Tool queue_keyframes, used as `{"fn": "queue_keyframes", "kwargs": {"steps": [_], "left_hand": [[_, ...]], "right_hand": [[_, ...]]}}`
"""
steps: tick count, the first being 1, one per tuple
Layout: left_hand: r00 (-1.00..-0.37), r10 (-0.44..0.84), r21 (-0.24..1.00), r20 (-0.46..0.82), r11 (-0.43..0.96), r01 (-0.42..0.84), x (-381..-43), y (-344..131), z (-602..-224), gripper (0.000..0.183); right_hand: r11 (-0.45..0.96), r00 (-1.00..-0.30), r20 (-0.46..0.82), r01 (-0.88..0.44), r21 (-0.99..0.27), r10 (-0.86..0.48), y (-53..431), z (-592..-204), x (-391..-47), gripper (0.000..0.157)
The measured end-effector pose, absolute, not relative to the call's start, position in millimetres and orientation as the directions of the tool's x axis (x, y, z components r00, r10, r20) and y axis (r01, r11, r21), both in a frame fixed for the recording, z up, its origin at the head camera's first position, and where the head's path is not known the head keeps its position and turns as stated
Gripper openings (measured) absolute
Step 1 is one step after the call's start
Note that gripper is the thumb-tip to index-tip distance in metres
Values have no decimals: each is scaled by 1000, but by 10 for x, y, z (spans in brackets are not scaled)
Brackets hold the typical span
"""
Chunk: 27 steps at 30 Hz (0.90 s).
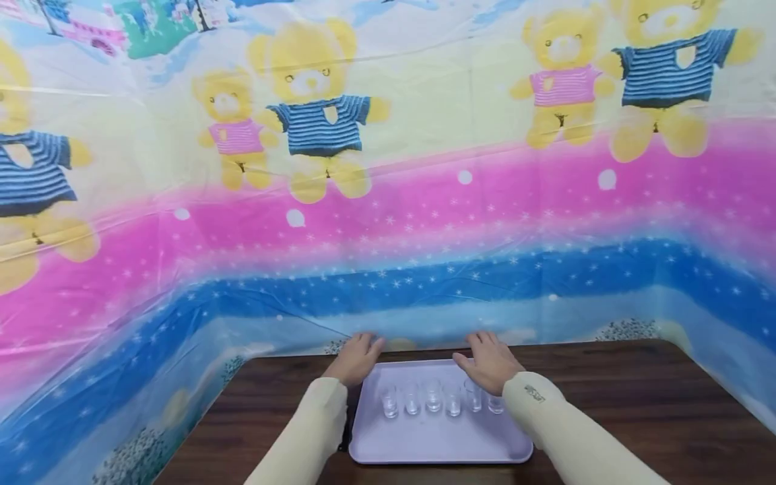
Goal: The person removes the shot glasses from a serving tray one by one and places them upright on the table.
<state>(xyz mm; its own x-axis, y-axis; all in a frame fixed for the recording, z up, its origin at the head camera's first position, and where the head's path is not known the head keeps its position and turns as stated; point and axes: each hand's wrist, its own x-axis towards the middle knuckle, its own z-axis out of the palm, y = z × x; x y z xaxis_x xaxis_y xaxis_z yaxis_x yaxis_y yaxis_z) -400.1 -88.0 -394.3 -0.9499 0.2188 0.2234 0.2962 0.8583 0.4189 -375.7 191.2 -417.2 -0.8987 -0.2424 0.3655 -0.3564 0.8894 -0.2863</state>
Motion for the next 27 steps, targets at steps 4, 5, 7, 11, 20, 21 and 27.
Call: {"fn": "queue_keyframes", "kwargs": {"steps": [4,5,7,11,20,21,27], "left_hand": [[-946,255,517,202,792,324,-4012,-1125,-3998,48],[-948,256,537,192,781,319,-4014,-1181,-4027,48],[-955,254,600,155,743,295,-4008,-1283,-4097,50],[-964,262,723,54,655,219,-3977,-1452,-4259,46],[-934,357,778,7,585,229,-3976,-1625,-4544,30],[-931,366,776,4,586,234,-3982,-1624,-4551,28],[-901,433,744,14,598,299,-4008,-1594,-4586,24]], "right_hand": [[860,-889,369,-396,-323,-271,2025,-4136,-3668,57],[858,-886,371,-402,-318,-278,2053,-4142,-3650,55],[859,-878,377,-416,-299,-294,2111,-4158,-3613,51],[857,-867,382,-436,-273,-320,2230,-4194,-3535,45],[862,-868,372,-438,-256,-330,2417,-4241,-3436,32],[859,-864,375,-444,-254,-336,2429,-4252,-3433,31],[837,-826,411,-501,-221,-385,2491,-4325,-3423,27]]}}
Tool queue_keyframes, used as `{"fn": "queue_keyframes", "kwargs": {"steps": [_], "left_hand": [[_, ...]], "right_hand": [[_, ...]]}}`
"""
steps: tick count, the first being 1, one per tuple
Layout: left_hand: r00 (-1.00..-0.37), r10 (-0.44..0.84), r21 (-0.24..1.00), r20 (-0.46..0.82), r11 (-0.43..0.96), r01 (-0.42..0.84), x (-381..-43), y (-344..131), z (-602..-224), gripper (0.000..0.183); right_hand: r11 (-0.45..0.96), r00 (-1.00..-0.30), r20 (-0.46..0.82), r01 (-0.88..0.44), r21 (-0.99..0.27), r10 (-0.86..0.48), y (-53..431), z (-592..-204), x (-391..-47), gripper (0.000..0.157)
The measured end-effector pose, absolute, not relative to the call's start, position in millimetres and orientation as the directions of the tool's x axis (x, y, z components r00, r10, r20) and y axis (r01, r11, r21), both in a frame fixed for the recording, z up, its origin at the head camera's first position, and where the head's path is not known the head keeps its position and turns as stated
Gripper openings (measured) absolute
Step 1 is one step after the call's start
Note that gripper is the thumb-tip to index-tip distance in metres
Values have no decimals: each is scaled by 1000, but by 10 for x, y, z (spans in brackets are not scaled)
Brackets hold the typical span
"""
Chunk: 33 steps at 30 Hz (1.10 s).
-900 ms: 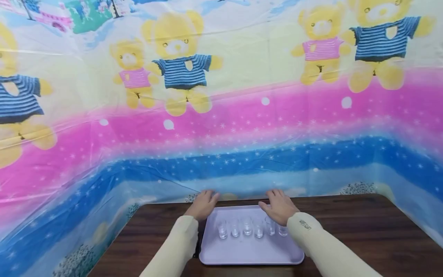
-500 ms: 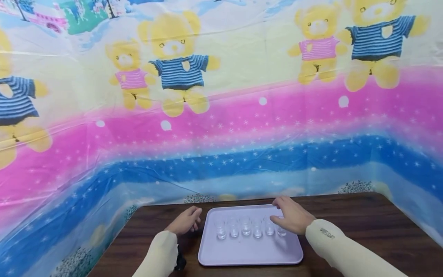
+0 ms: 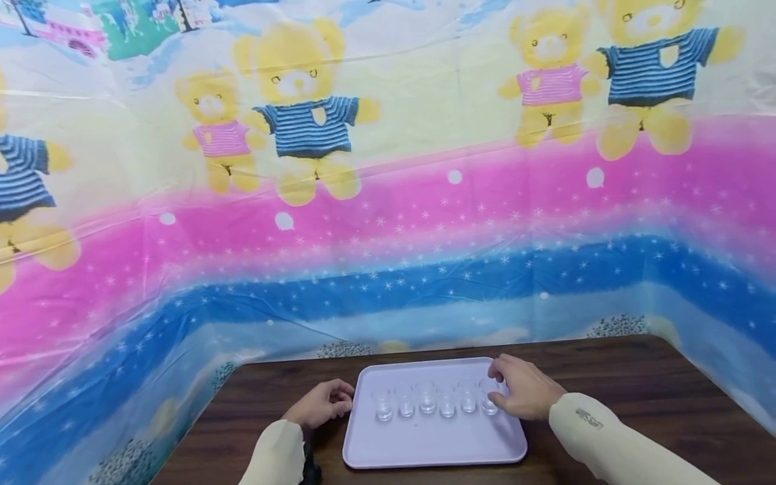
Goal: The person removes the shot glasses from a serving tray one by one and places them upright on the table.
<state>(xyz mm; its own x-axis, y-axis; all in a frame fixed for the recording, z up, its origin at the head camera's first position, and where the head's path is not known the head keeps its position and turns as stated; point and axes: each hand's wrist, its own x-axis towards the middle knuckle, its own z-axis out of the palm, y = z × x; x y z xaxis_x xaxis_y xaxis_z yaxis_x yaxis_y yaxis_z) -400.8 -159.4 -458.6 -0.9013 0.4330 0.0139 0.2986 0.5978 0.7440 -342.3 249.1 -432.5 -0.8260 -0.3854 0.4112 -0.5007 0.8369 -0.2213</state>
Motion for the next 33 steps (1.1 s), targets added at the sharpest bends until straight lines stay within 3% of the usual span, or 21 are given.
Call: {"fn": "queue_keyframes", "kwargs": {"steps": [12,23,33], "left_hand": [[-889,457,730,40,593,338,-4011,-1580,-4581,26],[-895,444,706,50,618,346,-4011,-1553,-4603,27],[-895,445,703,26,629,333,-4003,-1542,-4590,27]], "right_hand": [[819,-814,421,-523,-235,-399,2477,-4316,-3434,26],[830,-873,346,-454,-325,-343,2466,-4334,-3473,27],[835,-877,405,-415,-361,-260,2640,-4271,-3608,26]]}}
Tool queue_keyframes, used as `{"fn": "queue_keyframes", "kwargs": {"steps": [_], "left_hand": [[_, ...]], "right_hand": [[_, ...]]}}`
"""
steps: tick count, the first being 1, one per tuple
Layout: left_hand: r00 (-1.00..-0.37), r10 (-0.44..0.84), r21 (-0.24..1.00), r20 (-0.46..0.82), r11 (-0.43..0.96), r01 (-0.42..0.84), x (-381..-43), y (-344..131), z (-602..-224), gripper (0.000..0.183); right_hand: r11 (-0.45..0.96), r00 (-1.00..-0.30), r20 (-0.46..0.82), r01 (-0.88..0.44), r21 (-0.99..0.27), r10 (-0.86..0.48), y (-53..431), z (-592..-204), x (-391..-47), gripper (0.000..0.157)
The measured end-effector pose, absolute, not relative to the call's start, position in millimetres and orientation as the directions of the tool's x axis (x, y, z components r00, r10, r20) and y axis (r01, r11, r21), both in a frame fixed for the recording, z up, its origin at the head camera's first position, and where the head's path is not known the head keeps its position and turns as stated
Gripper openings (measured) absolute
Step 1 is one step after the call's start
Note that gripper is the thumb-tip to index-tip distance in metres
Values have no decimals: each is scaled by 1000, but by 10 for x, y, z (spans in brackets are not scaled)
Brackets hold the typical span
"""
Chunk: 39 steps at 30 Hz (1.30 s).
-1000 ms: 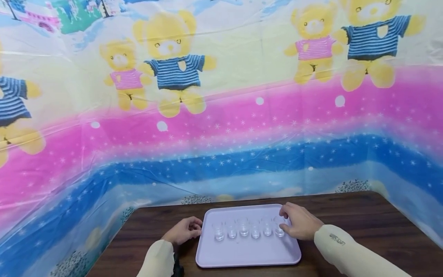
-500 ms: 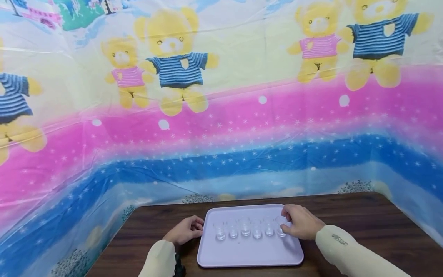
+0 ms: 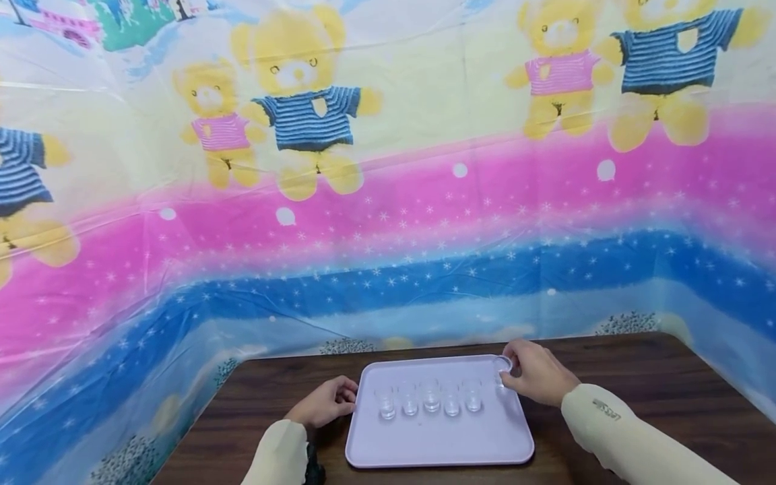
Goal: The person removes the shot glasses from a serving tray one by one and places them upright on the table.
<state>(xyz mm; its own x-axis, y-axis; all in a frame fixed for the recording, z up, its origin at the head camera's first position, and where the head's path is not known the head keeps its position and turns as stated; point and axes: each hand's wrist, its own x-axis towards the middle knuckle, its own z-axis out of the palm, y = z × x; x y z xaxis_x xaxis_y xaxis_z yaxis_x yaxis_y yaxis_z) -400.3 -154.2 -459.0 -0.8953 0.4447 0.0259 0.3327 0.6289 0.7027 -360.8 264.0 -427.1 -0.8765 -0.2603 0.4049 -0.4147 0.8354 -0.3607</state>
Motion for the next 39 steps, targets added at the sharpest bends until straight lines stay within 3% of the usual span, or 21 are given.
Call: {"fn": "queue_keyframes", "kwargs": {"steps": [8,18,39], "left_hand": [[-900,436,693,-6,651,311,-3975,-1527,-4555,28],[-902,430,697,-31,656,289,-3981,-1535,-4559,28],[-906,421,678,-42,678,283,-3991,-1519,-4536,26]], "right_hand": [[844,-874,454,-370,-388,-175,2837,-4246,-3773,27],[850,-902,415,-311,-426,-123,2962,-4284,-3943,29],[860,-930,349,-266,-436,-111,2977,-4372,-4106,38]]}}
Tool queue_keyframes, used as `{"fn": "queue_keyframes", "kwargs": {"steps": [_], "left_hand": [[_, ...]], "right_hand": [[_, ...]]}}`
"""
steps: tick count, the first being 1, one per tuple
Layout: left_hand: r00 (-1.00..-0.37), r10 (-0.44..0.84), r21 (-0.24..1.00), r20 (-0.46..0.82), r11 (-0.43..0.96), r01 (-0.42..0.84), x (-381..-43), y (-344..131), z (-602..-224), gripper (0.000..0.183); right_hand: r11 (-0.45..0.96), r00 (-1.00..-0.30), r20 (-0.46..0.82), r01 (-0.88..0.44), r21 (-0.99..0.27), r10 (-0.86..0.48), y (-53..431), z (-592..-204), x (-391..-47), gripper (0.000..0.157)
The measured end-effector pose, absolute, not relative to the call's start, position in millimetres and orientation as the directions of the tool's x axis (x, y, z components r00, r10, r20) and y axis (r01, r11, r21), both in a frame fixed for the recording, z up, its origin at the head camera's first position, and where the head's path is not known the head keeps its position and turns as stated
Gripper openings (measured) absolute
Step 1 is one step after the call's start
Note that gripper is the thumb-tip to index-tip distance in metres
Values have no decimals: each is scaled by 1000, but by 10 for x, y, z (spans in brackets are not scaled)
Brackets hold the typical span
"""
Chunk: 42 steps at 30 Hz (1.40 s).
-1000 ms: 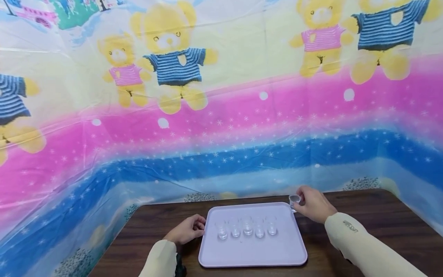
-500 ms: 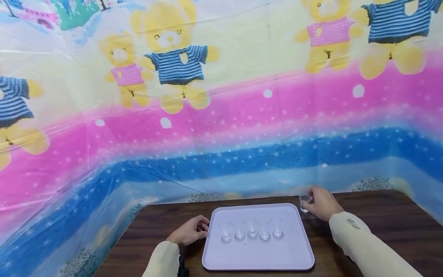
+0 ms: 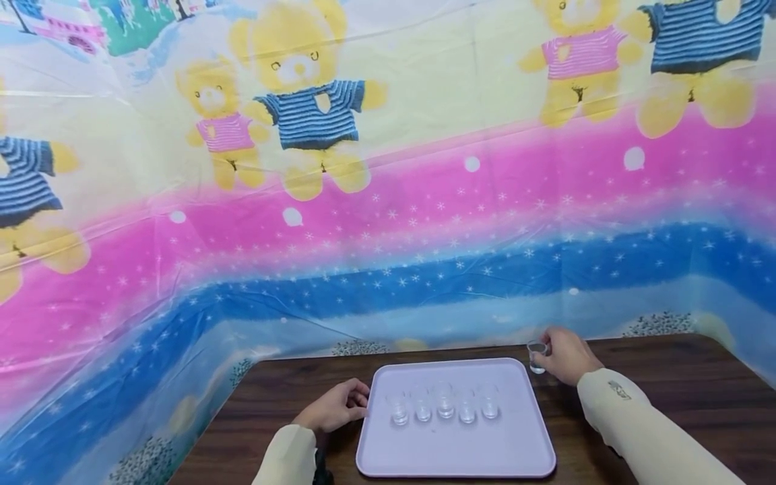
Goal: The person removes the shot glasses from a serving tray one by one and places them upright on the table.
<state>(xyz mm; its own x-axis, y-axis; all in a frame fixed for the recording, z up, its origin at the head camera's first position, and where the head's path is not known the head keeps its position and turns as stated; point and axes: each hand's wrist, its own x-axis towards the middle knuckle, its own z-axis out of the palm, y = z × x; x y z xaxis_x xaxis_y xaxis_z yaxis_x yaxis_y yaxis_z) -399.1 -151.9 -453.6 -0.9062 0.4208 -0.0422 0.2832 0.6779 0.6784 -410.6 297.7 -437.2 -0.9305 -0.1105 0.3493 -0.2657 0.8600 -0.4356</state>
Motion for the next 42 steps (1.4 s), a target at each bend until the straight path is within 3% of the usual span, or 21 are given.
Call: {"fn": "queue_keyframes", "kwargs": {"steps": [5,14,21,30,42], "left_hand": [[-910,413,674,-39,683,281,-3999,-1535,-4549,25],[-910,413,672,-27,682,289,-4007,-1561,-4548,25],[-907,420,687,-26,667,289,-4007,-1563,-4543,25],[-904,427,698,-21,653,293,-4013,-1557,-4555,25],[-913,406,703,-43,662,261,-3981,-1516,-4539,27]], "right_hand": [[860,-897,417,-325,-395,-147,2937,-4347,-4126,49],[774,-847,463,-470,-424,-261,2591,-4223,-3994,44],[755,-864,368,-488,-438,-344,2361,-4215,-3847,35],[702,-809,321,-588,-402,-493,2182,-4245,-3696,32],[690,-803,280,-595,-413,-526,2163,-4215,-3638,24]]}}
